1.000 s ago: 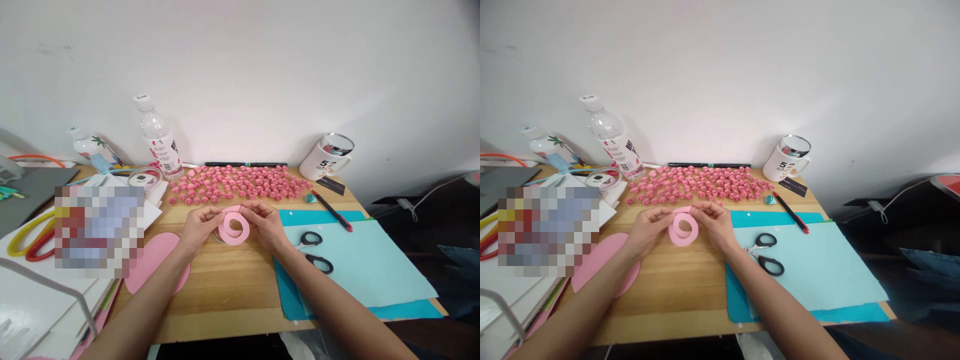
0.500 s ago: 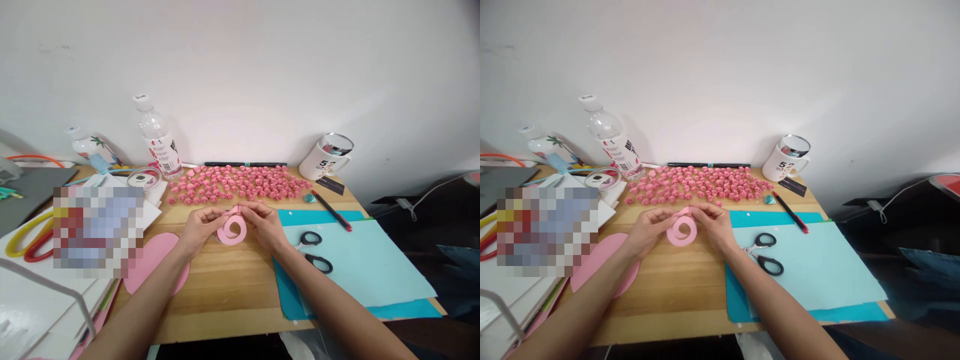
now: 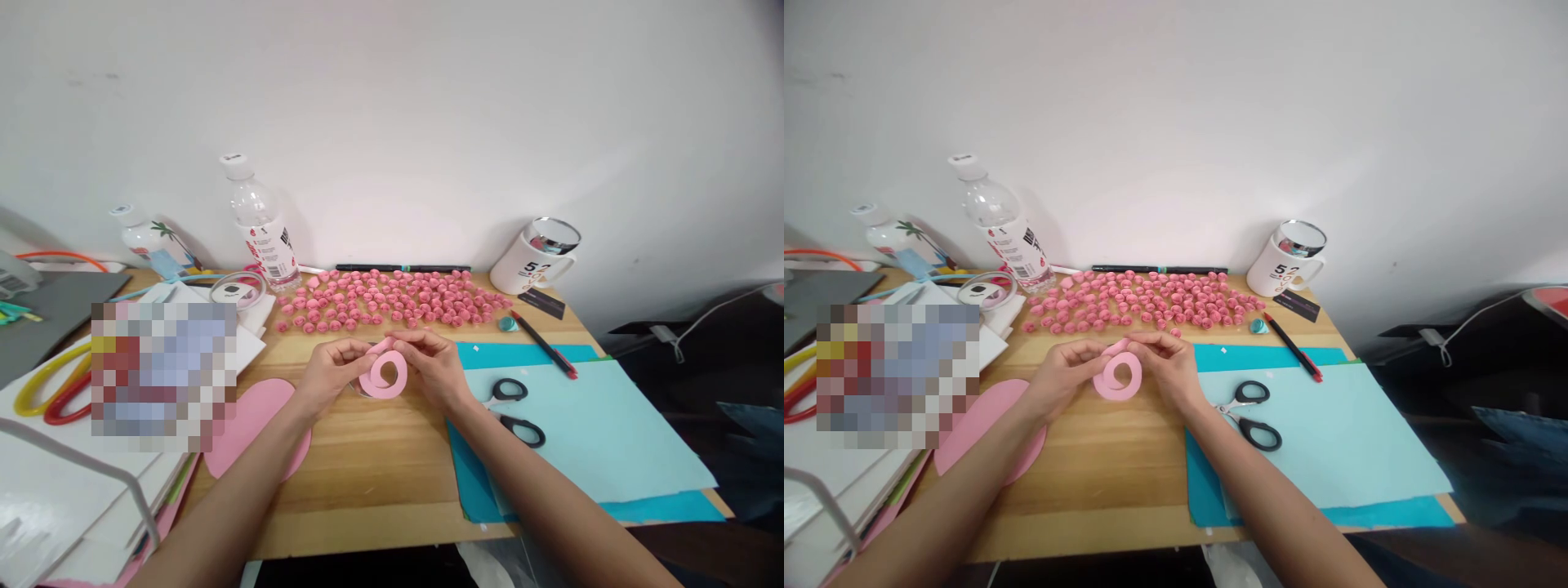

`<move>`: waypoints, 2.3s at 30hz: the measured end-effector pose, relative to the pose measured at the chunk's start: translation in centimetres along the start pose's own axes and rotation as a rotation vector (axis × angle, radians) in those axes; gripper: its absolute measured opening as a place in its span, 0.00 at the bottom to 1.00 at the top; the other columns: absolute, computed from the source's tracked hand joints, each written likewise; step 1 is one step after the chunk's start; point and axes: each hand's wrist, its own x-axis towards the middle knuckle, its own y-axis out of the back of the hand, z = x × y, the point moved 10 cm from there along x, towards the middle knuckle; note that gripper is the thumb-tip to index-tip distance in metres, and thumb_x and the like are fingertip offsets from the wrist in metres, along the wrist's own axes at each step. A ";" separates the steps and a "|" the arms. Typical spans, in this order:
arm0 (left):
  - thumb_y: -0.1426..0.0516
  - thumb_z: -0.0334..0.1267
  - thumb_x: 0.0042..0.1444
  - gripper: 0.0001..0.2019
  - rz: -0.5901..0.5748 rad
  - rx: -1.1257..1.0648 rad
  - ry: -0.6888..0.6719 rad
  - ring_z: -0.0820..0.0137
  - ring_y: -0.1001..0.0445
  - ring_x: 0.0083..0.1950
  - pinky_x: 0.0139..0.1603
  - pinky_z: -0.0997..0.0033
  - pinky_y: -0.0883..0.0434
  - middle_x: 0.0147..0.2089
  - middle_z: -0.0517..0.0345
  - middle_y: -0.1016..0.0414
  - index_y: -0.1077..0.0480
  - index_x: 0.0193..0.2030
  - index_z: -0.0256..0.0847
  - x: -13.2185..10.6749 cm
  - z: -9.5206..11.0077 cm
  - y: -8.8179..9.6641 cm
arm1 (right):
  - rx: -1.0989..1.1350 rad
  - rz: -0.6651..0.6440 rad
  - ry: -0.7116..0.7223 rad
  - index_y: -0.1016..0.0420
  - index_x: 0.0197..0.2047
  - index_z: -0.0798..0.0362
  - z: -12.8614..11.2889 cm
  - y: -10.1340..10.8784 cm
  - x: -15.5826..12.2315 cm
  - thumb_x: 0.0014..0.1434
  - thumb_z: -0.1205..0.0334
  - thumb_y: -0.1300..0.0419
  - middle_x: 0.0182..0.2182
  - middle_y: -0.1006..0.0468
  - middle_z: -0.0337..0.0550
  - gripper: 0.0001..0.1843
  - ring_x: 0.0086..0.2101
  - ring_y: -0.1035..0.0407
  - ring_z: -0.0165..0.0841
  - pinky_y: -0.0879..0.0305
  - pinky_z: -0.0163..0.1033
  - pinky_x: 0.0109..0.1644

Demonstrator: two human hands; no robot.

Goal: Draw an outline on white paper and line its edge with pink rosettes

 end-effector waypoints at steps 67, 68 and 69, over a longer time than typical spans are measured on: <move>0.33 0.44 0.42 0.17 -0.059 -0.047 0.014 0.75 0.30 0.27 0.22 0.79 0.36 0.33 0.54 0.22 0.23 0.38 0.36 0.1 -0.1 -0.5 | 0.012 -0.045 -0.059 0.20 0.32 0.51 0.9 -0.4 0.1 0.46 0.56 0.31 0.30 0.18 0.40 0.10 0.30 0.27 0.31 0.33 0.35 0.35; 0.33 0.43 0.42 0.18 -0.056 -0.050 0.013 0.75 0.30 0.27 0.22 0.79 0.36 0.32 0.54 0.22 0.23 0.38 0.36 0.1 -0.1 -0.5 | 0.002 -0.051 -0.060 0.19 0.33 0.51 0.8 -0.5 0.1 0.46 0.56 0.31 0.31 0.18 0.41 0.11 0.31 0.27 0.31 0.32 0.36 0.36; 0.33 0.43 0.41 0.18 -0.054 -0.053 0.011 0.75 0.30 0.27 0.22 0.79 0.36 0.32 0.54 0.22 0.24 0.38 0.36 0.1 0.0 -0.4 | -0.004 -0.055 -0.059 0.19 0.33 0.51 0.8 -0.5 0.1 0.46 0.55 0.31 0.31 0.18 0.41 0.11 0.31 0.27 0.32 0.32 0.36 0.37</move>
